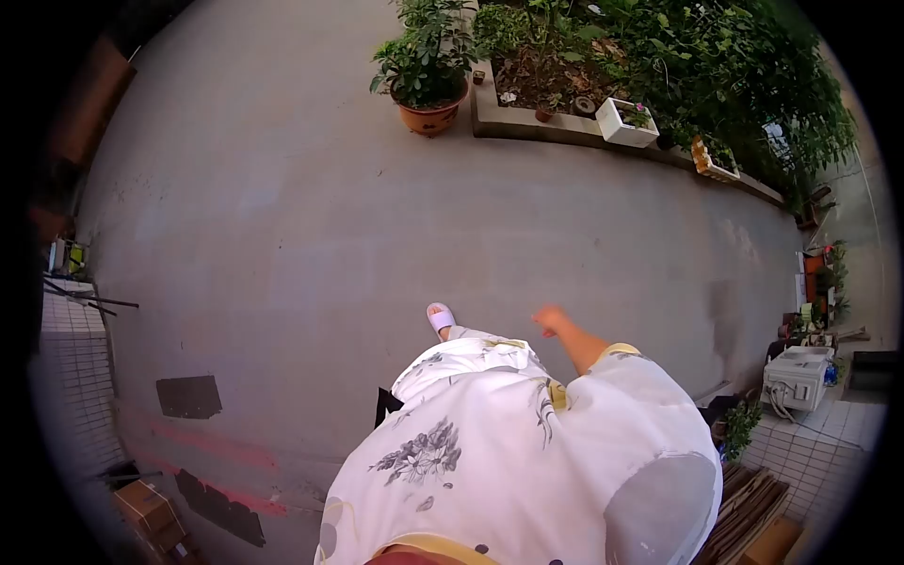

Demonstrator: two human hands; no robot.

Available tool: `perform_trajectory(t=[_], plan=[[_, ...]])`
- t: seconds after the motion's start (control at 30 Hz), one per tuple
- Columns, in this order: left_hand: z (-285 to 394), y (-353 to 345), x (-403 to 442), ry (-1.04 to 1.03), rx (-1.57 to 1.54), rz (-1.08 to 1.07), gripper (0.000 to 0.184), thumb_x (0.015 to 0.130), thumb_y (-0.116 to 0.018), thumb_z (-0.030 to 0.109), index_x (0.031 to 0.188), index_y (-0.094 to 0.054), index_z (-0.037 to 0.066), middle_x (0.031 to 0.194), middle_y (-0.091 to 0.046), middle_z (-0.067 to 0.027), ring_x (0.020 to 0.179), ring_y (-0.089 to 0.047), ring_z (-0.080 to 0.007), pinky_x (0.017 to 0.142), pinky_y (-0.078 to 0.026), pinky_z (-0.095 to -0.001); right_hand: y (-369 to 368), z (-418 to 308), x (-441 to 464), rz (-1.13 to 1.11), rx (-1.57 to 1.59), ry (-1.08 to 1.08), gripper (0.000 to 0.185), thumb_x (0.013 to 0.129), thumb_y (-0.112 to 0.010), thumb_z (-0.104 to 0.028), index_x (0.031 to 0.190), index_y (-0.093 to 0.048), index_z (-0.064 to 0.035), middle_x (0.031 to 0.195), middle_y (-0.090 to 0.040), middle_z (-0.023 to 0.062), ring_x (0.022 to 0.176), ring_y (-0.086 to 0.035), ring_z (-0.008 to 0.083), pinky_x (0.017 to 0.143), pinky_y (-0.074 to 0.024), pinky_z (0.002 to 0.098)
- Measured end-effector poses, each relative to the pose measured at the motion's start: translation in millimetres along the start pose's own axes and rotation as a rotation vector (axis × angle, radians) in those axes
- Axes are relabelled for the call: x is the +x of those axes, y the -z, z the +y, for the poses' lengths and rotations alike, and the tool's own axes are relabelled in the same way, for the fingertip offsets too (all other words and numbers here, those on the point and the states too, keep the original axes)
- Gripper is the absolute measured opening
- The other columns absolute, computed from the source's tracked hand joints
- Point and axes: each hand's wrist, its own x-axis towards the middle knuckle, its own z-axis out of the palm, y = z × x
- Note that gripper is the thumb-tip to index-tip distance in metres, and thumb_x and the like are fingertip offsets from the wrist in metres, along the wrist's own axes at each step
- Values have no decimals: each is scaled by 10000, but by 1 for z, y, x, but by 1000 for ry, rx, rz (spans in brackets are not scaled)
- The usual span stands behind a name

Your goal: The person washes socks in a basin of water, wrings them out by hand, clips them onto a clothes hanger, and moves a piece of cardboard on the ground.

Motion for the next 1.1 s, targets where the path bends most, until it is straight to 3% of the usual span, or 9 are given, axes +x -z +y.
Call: perform_trajectory(t=[0.13, 0.23, 0.33, 0.63, 0.8, 0.87, 0.97, 1.0, 1.1], plan=[[92, 12, 30, -50, 118, -34, 326, 843, -641, 291, 1094, -642, 83, 997, -683, -54, 908, -631, -173, 771, -461, -324, 35, -43, 17, 116, 311, -26, 205, 900, -620, -261, 930, -629, -58, 782, -650, 90, 659, -681, 199, 511, -560, 331], [149, 27, 54, -78, 189, -52, 326, 842, -642, 291, 1098, -639, 88, 1002, -683, -52, 913, -631, -173, 772, -459, -325, 23, -71, 20, 170, 707, 88, 164, 903, -615, -231, 910, -628, -68, 769, -647, 74, 612, -671, 187, 493, -559, 338], [201, 44, 86, -94, 266, -86, 327, 842, -642, 291, 1103, -637, 94, 1007, -682, -51, 918, -631, -172, 774, -457, -325, -8, -90, 33, 118, 709, 33, 169, 894, -628, -241, 909, -629, -72, 743, -642, 68, 609, -665, 174, 492, -556, 332], [336, 152, 219, -138, 515, -186, 331, 839, -643, 290, 1117, -628, 109, 1022, -680, -46, 934, -630, -171, 777, -451, -328, -67, -184, 54, -99, 233, -215, 206, 880, -643, -260, 940, -663, -64, 802, -681, 70, 691, -684, 185, 559, -573, 338], [417, 236, 308, -181, 560, -223, 334, 838, -643, 289, 1124, -623, 118, 1031, -679, -43, 943, -630, -171, 779, -448, -329, -38, -355, 37, 159, 548, 68, 206, 883, -648, -247, 957, -667, -55, 878, -682, 93, 689, -671, 173, 571, -553, 322], [457, 265, 340, -179, 443, -201, 335, 837, -643, 289, 1127, -621, 121, 1034, -678, -42, 946, -630, -171, 780, -447, -329, -24, -406, 36, 286, 393, 310, 197, 868, -664, -245, 943, -669, -63, 909, -676, 92, 687, -659, 170, 569, -541, 322], [566, 253, 321, -137, 68, -20, 297, 866, -622, 267, 1104, -647, 91, 1019, -672, -67, 882, -630, -189, 759, -486, -316, -12, -450, 59, 611, 131, 471, 195, 852, -680, -250, 918, -672, -67, 864, -680, 93, 653, -647, 184, 573, -535, 336], [593, 245, 315, -83, -112, 64, 286, 881, -612, 256, 1090, -665, 67, 1008, -670, -83, 843, -633, -200, 749, -509, -309, -8, -460, 70, 586, 161, 444, 193, 847, -684, -248, 907, -673, -65, 837, -681, 100, 636, -647, 199, 580, -537, 347], [640, 240, 353, -97, 20, -50, 353, 823, -659, 275, 1134, -605, 117, 1020, -676, -49, 972, -618, -174, 763, -457, -380, 15, -482, 107, 412, 256, 248, 196, 838, -691, -253, 870, -677, -60, 761, -680, 115, 585, -644, 235, 599, -542, 375]])
